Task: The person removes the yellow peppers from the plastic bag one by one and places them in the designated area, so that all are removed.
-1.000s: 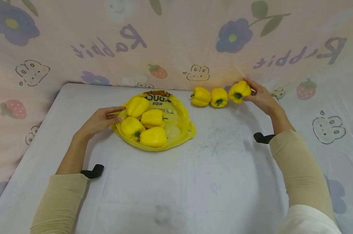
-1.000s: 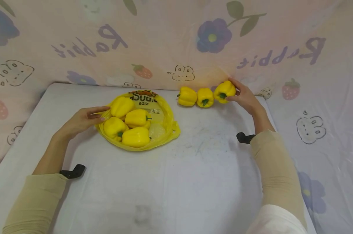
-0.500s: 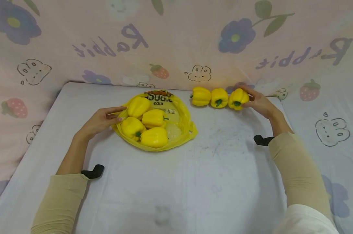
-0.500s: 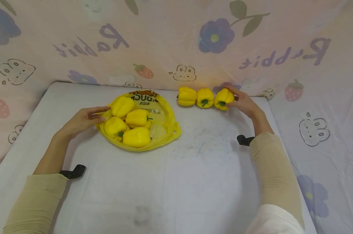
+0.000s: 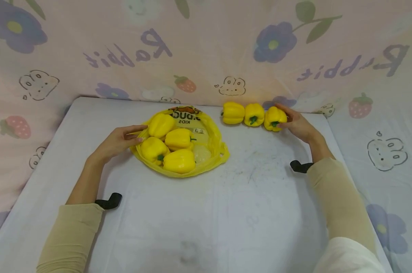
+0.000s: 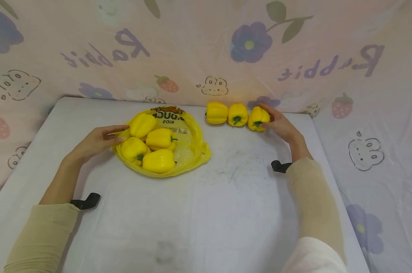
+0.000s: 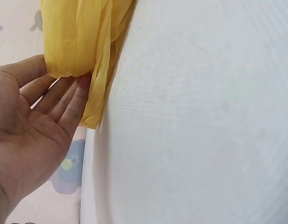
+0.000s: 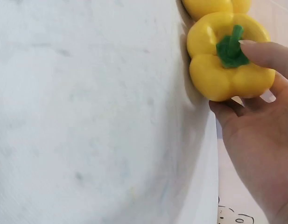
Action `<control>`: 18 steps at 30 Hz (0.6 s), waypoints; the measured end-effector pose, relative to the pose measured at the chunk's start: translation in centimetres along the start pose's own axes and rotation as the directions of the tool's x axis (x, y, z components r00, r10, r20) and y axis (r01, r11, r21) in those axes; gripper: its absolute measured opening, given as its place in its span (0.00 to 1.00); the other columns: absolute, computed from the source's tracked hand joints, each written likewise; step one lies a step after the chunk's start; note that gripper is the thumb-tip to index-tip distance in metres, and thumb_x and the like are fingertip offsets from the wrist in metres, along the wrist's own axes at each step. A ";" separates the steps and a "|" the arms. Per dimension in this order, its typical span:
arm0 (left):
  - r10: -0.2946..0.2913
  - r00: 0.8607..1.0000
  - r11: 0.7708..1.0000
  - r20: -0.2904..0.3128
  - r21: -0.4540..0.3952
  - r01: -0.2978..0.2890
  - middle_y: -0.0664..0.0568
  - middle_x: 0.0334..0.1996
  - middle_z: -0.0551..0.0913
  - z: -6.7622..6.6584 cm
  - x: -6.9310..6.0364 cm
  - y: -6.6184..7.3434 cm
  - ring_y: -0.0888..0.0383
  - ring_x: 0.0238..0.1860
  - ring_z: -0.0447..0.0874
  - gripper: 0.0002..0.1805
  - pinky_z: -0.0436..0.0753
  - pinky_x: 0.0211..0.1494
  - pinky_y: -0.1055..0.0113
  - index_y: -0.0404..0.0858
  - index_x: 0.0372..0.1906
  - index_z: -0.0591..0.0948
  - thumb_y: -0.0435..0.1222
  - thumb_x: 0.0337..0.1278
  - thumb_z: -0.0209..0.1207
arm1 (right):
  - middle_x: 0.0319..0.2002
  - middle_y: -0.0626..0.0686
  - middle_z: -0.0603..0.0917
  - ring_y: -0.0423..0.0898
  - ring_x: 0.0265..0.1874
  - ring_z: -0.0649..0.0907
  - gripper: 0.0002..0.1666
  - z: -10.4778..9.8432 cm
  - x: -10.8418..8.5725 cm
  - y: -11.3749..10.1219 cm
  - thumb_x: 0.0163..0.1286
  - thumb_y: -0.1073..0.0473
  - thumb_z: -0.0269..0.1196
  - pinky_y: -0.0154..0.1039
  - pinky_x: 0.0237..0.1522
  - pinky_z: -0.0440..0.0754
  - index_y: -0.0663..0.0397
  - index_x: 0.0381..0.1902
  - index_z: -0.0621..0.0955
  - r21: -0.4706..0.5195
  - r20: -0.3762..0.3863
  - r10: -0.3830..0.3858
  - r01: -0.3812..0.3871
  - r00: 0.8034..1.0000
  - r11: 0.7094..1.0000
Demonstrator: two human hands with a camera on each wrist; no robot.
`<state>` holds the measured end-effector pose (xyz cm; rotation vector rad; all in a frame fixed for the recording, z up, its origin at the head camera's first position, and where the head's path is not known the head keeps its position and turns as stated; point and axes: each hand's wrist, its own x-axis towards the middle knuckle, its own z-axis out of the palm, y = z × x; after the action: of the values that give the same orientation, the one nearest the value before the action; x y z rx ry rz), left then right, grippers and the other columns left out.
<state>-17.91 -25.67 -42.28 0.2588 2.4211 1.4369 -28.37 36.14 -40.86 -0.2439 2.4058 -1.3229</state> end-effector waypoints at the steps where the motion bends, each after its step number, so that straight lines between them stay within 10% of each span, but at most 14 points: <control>1: 0.000 1.000 1.000 0.001 -0.003 0.000 0.41 0.72 0.66 0.0 0.0 0.0 0.38 0.67 0.68 0.29 0.78 0.47 0.74 0.40 0.72 0.70 0.41 0.69 0.59 | 0.80 0.45 0.46 0.51 0.77 0.49 0.47 0.1 0.0 0.0 0.72 0.66 0.59 0.56 0.74 0.46 0.35 0.80 0.52 0.010 -0.008 -0.004 0.004 1.000 1.000; 18: -0.016 1.000 1.000 0.004 0.006 0.016 0.41 0.73 0.64 -0.1 -0.3 0.1 0.38 0.69 0.67 0.29 0.77 0.47 0.76 0.39 0.73 0.68 0.39 0.70 0.59 | 0.77 0.58 0.56 0.55 0.77 0.52 0.43 2.0 -1.7 -3.7 0.69 0.69 0.63 0.41 0.75 0.48 0.61 0.77 0.58 0.256 -0.205 -0.125 0.177 0.971 0.950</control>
<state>-17.73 -25.80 -42.07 0.2423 2.4193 1.4214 -26.11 33.15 -38.27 -0.2412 2.3537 -1.8022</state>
